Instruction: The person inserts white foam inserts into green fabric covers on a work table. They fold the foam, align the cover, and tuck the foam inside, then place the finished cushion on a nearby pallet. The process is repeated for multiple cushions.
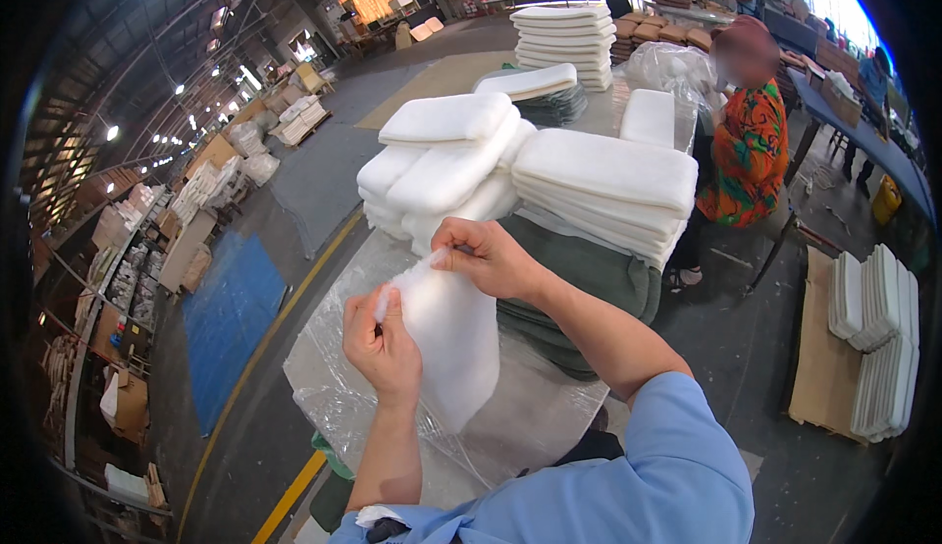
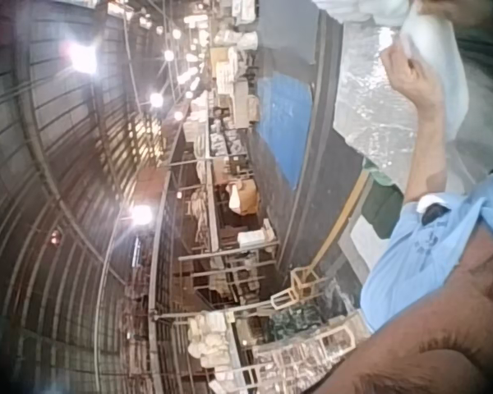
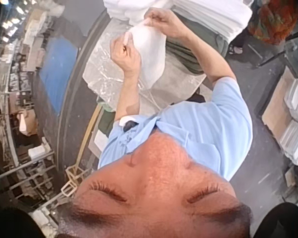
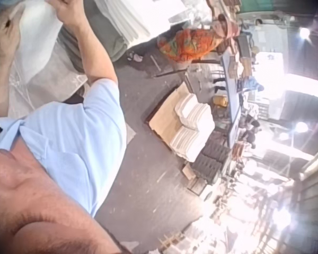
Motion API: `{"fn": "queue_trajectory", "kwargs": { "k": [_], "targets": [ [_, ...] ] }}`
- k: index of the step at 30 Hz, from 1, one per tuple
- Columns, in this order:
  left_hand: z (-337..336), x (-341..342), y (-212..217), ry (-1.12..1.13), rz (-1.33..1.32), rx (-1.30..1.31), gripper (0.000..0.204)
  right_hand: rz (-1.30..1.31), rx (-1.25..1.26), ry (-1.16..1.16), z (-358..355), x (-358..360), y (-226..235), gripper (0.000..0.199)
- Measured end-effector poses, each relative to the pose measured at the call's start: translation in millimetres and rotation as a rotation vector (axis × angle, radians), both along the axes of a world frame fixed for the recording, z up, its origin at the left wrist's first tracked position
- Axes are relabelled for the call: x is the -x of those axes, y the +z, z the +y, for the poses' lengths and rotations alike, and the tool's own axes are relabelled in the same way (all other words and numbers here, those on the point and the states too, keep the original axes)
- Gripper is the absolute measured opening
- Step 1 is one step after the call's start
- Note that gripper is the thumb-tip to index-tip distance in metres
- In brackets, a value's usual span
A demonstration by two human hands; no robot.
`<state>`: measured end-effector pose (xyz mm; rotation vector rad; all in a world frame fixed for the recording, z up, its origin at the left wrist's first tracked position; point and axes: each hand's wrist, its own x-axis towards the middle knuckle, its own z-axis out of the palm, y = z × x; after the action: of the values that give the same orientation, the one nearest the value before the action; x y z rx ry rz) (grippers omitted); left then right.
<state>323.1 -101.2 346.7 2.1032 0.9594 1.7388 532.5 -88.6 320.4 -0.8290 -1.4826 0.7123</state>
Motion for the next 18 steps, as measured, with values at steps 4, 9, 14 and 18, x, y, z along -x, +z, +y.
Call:
{"fn": "queue_trajectory", "kwargs": {
  "k": [4, 9, 14, 18],
  "targets": [
    [0.6, 3.2, 1.3, 0.025, 0.001, 0.025, 0.012, 0.008, 0.001, 0.009, 1.7, 4.0, 5.3, 0.013],
    [3.2, 5.7, 5.0, 0.035, 0.002, 0.038, 0.015, -0.012, 0.080, 0.019, -1.7, 8.0, 16.9, 0.014],
    [11.9, 15.9, 8.3, 0.003, -0.056, 0.288, 0.017, -0.186, 0.185, -0.030, -3.1, 13.0, 35.1, 0.015],
    [29.1, 31.0, 11.8, -0.134, -0.092, 0.590, 0.016, -0.262, 0.276, -0.024, 2.2, 25.2, 44.7, 0.017]
  ]
}}
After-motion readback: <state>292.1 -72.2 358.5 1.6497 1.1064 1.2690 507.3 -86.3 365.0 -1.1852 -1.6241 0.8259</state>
